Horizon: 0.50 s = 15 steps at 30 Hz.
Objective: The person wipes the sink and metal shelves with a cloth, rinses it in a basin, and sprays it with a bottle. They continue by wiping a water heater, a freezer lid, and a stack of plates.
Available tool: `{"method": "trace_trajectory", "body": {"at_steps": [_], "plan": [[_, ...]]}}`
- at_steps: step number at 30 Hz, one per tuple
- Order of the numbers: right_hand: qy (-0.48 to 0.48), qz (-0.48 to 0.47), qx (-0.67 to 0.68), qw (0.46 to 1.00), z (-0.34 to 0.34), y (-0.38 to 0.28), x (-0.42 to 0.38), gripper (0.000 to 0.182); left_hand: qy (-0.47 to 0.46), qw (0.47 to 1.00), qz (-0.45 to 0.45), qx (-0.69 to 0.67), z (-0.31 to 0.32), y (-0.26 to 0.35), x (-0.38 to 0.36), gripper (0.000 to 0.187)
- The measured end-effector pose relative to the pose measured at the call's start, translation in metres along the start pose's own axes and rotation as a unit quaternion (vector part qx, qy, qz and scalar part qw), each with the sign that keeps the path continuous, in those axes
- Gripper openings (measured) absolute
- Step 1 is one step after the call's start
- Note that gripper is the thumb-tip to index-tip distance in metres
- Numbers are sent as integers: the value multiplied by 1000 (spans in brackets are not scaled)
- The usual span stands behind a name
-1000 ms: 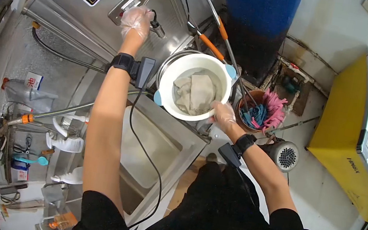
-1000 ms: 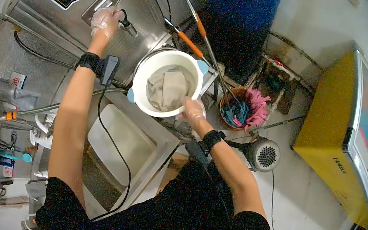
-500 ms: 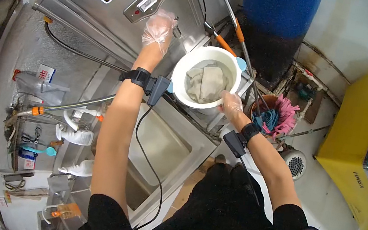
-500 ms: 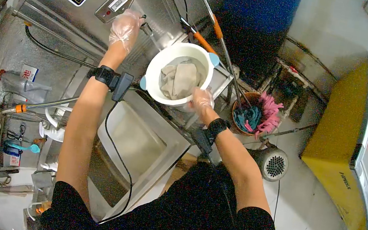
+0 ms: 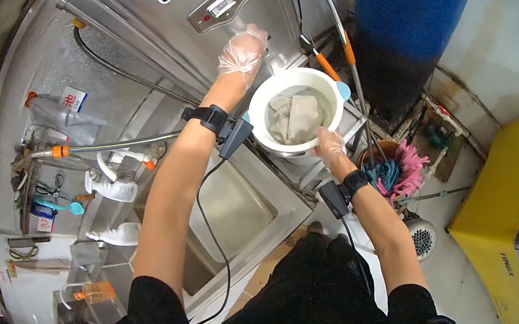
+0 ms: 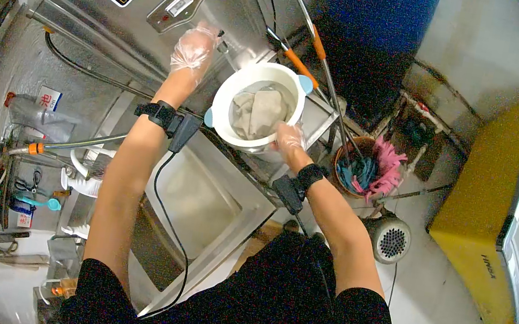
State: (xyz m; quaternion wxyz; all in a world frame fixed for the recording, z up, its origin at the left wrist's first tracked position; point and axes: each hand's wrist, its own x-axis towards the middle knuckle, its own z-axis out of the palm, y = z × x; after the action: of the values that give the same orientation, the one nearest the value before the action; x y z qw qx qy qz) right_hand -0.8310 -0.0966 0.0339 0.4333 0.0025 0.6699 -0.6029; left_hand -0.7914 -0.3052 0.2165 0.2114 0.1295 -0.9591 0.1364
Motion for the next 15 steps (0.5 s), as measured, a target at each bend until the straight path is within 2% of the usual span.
{"method": "trace_trajectory", "body": {"at_steps": [2,6,8,9,11,15], "plan": [[-20,-16,-47,999,-2,4,5,31,1,1000,11,-22,3,0,-2,13],[-13,-23,-41,999,-1,11,12,29,11,1000,13,-17,6,3,-4,14],[6,-21,13,1000,0,6,3,28,-16,996,-62,-67,9,4,-2,13],[6,-21,13,1000,1,6,3,28,-15,996,-62,-66,10,3,-3,13],[18,2,55,998,3,8,5,27,-14,1000,-6,2,4,6,-4,13],[3,7,46,999,0,12,11,26,-26,1000,-13,7,3,7,-4,14]]}}
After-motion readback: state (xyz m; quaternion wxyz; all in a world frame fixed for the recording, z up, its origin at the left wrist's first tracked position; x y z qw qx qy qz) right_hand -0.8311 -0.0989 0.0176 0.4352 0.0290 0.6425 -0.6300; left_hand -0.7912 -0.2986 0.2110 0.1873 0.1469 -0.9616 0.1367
